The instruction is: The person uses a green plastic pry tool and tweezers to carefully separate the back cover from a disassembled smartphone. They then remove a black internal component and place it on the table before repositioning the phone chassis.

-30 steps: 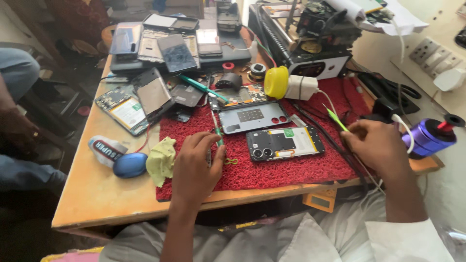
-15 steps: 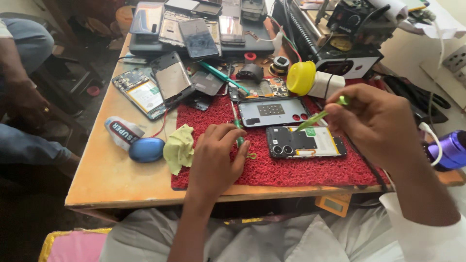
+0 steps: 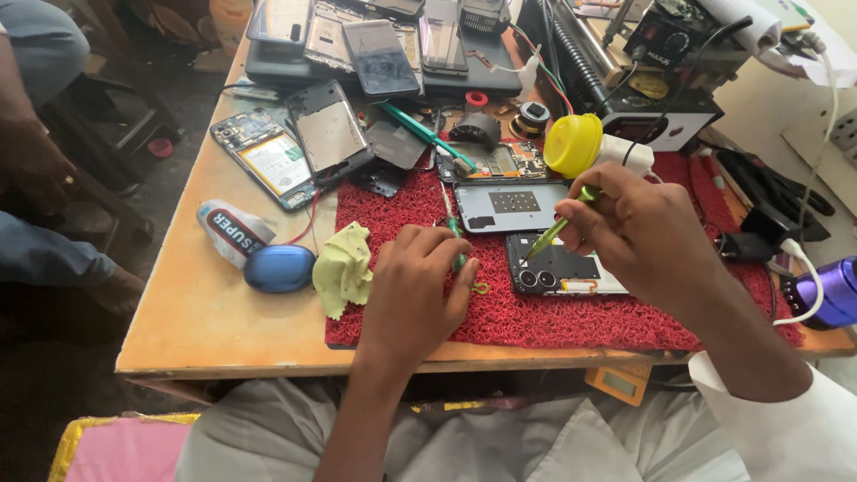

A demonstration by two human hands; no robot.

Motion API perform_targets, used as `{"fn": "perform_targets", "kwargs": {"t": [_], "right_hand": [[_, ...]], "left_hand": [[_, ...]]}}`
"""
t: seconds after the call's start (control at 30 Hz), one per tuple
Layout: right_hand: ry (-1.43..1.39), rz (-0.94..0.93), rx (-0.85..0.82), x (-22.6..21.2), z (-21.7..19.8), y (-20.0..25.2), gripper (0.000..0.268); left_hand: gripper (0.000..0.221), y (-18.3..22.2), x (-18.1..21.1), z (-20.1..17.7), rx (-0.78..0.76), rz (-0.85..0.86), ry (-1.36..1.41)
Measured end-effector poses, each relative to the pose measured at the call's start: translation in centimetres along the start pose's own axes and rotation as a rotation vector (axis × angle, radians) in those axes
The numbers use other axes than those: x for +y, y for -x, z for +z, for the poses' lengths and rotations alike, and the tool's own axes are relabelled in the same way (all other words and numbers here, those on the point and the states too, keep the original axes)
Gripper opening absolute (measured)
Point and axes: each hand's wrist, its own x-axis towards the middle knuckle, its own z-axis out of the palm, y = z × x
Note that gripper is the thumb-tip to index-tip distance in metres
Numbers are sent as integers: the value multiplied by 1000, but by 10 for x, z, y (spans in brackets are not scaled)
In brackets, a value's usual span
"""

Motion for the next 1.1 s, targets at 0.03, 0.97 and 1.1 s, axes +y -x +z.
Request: {"fn": "perform_targets", "kwargs": {"t": [0.03, 0.97, 1.1], "right_hand": [[-5, -7, -1, 1, 0, 0, 27], [731, 168, -391, -43, -7, -31, 57], [700, 106, -473, -44, -3, -36, 47]], "left_hand": [[14, 0, 0, 0, 1, 0, 1], [16, -1, 1, 1, -28, -24, -29], [16, -1, 1, 1, -24, -16, -37]]}}
